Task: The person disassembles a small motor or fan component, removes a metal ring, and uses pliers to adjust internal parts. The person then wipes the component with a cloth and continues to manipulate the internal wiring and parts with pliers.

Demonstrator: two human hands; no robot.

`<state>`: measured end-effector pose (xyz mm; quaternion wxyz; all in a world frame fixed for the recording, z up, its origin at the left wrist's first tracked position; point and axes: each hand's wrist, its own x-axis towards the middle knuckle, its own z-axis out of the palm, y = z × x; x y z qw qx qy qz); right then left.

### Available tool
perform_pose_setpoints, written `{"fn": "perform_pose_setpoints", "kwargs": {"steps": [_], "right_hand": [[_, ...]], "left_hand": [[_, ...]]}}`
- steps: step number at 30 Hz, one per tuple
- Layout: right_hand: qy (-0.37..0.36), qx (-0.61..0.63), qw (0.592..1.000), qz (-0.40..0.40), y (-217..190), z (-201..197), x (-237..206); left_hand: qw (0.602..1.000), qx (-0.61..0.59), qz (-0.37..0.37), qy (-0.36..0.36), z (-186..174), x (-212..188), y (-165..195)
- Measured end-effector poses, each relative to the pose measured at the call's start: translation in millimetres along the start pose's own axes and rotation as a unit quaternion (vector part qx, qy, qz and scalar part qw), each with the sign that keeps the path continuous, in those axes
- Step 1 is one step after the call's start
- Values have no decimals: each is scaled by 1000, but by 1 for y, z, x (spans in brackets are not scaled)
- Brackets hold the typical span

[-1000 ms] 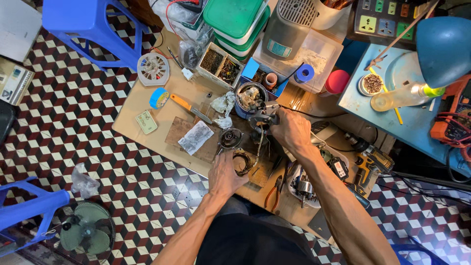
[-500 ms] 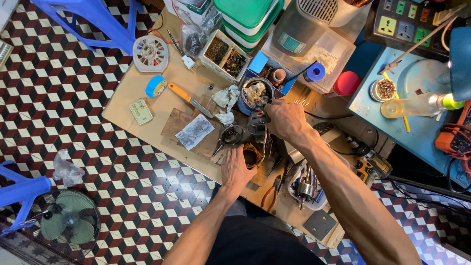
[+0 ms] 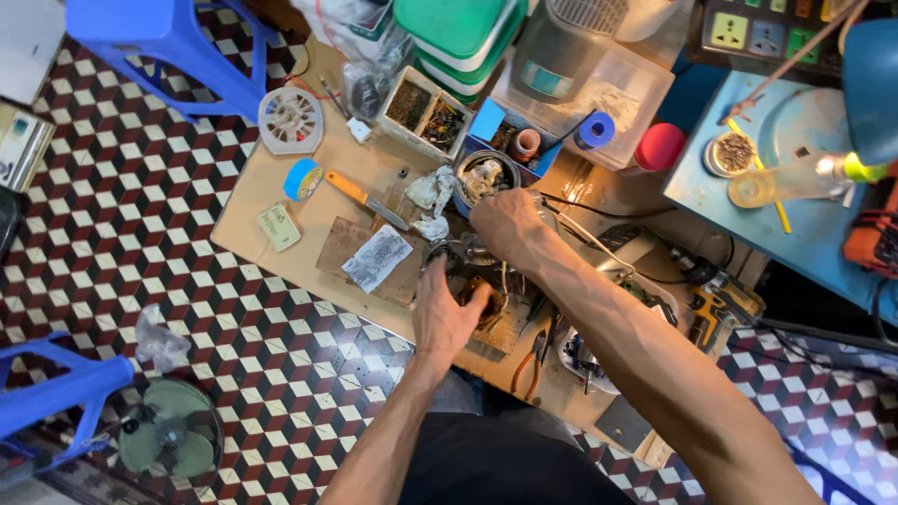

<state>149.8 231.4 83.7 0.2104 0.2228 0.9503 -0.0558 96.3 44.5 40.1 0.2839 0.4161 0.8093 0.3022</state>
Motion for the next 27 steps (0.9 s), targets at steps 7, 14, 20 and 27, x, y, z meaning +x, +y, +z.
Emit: {"fn": "perform_pose_setpoints", "kwargs": {"steps": [7,14,20,27], "right_hand": [[157,168,957,177,-4,27,-42],[266,773,489,305,-11,20,-144],[327,934,13,145,-43,28,-157],[384,870,109,289,-91,80,-164]], "left_hand": [[982,-65,86,-153,-14,59,43],[925,-265,-41,-269,-3,76,20],[882,-297,-148,-336,-1,82,-11],[905,-210,-117,-351,-8,80,-30]]}}
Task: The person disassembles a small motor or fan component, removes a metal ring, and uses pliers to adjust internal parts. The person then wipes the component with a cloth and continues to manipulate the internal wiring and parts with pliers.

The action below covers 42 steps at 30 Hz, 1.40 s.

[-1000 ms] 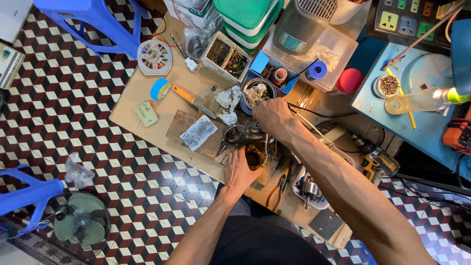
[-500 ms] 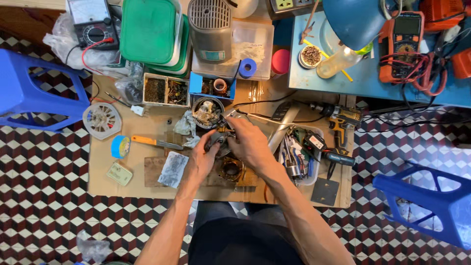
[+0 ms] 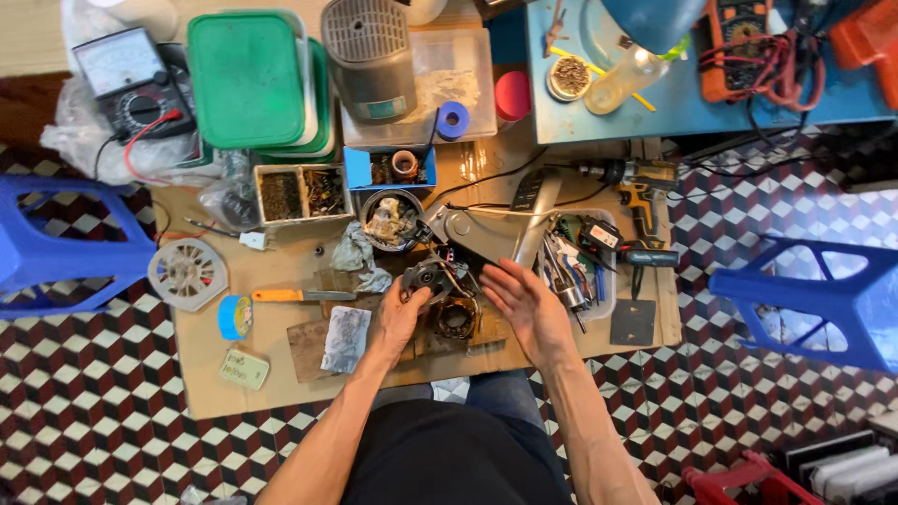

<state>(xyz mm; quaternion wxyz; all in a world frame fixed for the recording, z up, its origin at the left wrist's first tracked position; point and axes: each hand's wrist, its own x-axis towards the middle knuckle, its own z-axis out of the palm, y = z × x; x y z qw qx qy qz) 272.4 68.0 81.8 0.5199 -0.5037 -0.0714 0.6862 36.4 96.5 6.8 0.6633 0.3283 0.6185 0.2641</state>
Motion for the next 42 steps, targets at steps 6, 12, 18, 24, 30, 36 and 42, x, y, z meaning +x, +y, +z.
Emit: {"fn": "perform_pose_setpoints", "kwargs": {"steps": [6,12,18,24,30,36,42], "right_hand": [[270,-314,898,-150,-9,-74,-13],[299,-584,746,-116,-61,-101,30],[260,-729,624,-110,-67,-106,66],[244,-721,634,-135,-69,-110,66],[296,-419,840,-179,-62,-115,16],[302,-389,836,-242,-71,-131,11],[281,-268,885,-256,-94,-111,-19]], "left_hand": [[998,-36,34,-29,-9,-5,-2],[1000,1,18,-26,-7,-1,-6],[999,-38,9,2,-6,-13,-2],[990,-56,60,113,-11,-43,30],[977,-49,188,91,20,-75,63],[990,53,110,-70,99,-67,69],[987,-9,43,-152,154,-39,55]]}}
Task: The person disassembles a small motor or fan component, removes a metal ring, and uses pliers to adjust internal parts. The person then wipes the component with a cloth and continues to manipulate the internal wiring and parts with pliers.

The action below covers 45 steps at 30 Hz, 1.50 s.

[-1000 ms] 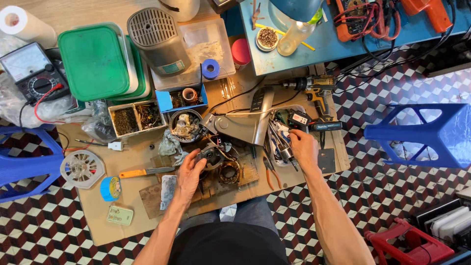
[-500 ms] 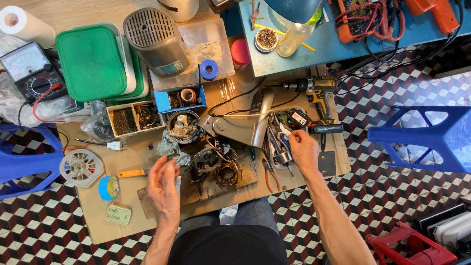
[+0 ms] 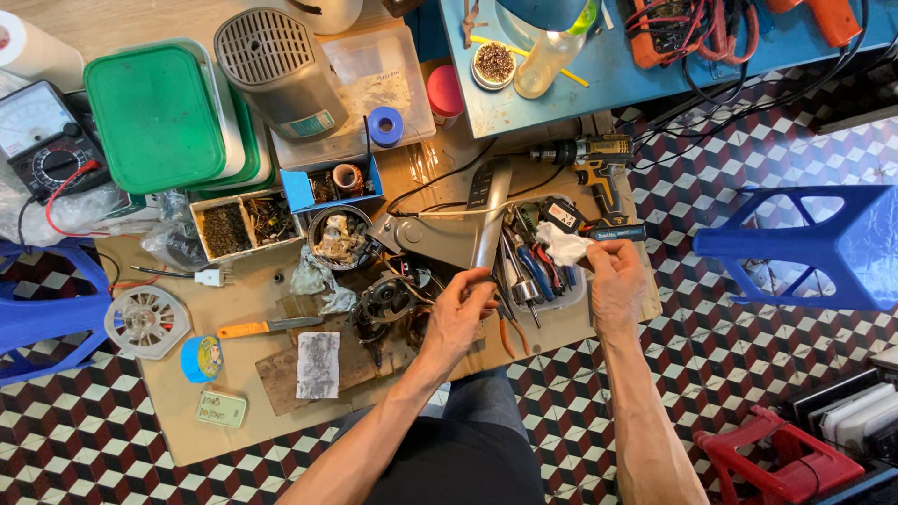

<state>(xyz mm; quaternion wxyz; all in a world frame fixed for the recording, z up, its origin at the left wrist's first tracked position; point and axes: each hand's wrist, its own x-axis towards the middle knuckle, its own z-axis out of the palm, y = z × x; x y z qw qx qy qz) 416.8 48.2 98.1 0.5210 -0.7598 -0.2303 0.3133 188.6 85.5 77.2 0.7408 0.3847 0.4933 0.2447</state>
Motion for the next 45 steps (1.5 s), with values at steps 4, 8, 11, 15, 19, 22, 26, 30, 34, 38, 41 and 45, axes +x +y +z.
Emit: {"fn": "perform_pose_setpoints", "kwargs": {"steps": [4,8,11,15,19,22,26,30,34,38,41,45], "right_hand": [[-32,23,998,44,-33,-9,-40],[-79,-143,987,-11,-28,21,-95],[-90,-75,993,-3,-24,27,-126],[-110,40,992,-51,-27,37,-124],[-191,-17,980,-44,-19,81,-96],[-204,23,979,0,-14,100,-121],[-239,-60,968,-51,-14,110,-135],[-163,-126,977,-51,-8,109,-111],[-184,-115,969,-118,3,112,-137],[-127,-104,982,-98,-4,105,-126],[-166,13,986,-22,-10,86,-102],[-159,234,934,219,0,98,-128]], "left_hand": [[991,-120,-13,-61,34,29,-14],[944,-292,-78,-132,61,35,-23],[952,-286,-54,-94,53,38,-18],[943,-312,-52,-102,36,22,-5],[977,-207,11,-41,47,-17,1],[981,-188,-43,18,28,-14,9],[946,-321,-7,-36,5,-8,12],[917,-385,-76,-67,12,-32,8],[920,-364,-122,-83,-2,-34,21],[914,-356,-69,-183,-1,-50,9],[975,-119,21,-187,0,-59,-15],[965,-214,-9,-154,-13,-40,-24]]}}
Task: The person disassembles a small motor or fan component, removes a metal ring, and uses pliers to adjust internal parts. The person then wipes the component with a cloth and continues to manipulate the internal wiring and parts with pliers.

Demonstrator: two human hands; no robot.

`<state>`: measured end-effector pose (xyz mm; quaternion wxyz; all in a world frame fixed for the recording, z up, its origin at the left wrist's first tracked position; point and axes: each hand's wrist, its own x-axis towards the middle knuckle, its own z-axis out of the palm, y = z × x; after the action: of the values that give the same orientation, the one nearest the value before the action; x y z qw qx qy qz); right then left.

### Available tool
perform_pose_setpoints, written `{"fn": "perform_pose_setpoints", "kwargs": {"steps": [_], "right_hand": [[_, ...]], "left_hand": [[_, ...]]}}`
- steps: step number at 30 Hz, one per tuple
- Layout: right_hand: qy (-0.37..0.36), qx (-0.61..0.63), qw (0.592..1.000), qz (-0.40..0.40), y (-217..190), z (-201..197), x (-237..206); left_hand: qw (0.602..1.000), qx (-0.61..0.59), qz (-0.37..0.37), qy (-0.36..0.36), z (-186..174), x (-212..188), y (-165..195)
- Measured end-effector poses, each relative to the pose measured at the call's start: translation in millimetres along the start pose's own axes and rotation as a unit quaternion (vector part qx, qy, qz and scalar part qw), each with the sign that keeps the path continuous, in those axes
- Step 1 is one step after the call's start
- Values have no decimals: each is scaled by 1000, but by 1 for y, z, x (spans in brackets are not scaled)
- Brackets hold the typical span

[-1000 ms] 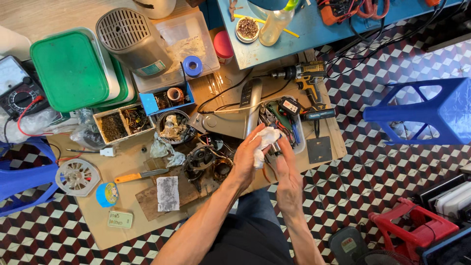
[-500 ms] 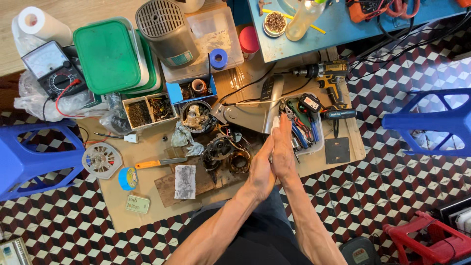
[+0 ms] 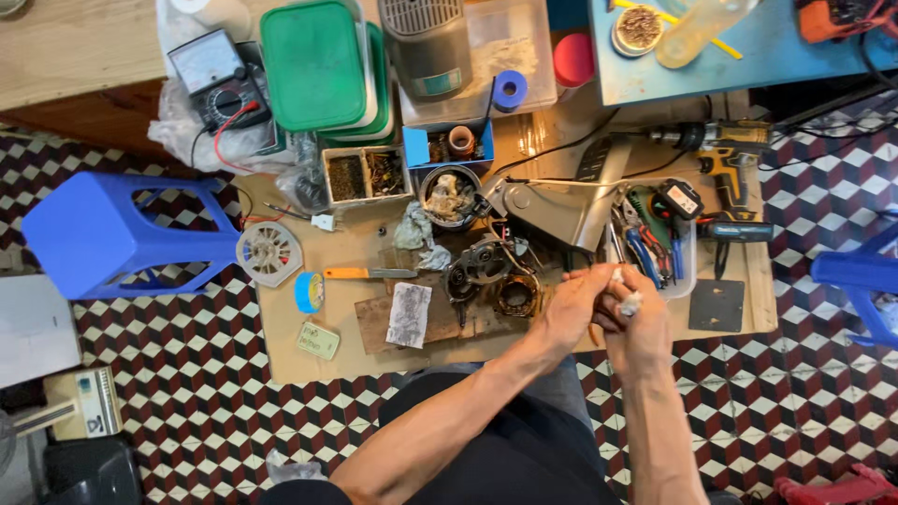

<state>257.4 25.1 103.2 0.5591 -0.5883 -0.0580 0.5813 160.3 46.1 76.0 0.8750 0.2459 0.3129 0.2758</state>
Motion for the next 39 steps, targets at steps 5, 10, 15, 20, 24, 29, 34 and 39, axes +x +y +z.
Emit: {"fn": "perform_pose_setpoints", "kwargs": {"steps": [5,10,15,20,24,29,34,39], "right_hand": [[3,110,990,-85,35,42,-30],[-21,264,964,23,-6,48,-39],[-58,124,990,-19,-9,50,-67],[-112,-88,979,-146,-4,26,-76],[7,-405,867,-290,10,26,-49],[-66,-233,939,-246,34,36,-52],[13,-367,870,-328,44,28,-63],[39,-184,954,-233,26,11,-43]], "left_hand": [[904,335,124,234,16,7,22],[666,616,396,142,20,-29,35],[800,540,236,117,-7,1,36],[997,-23,-3,70,-19,23,35],[967,-254,-9,29,19,-4,19],[980,-166,-96,53,2,-33,33],[972,-229,-39,42,0,-45,49],[967,-240,-84,-7,18,-69,53]]}}
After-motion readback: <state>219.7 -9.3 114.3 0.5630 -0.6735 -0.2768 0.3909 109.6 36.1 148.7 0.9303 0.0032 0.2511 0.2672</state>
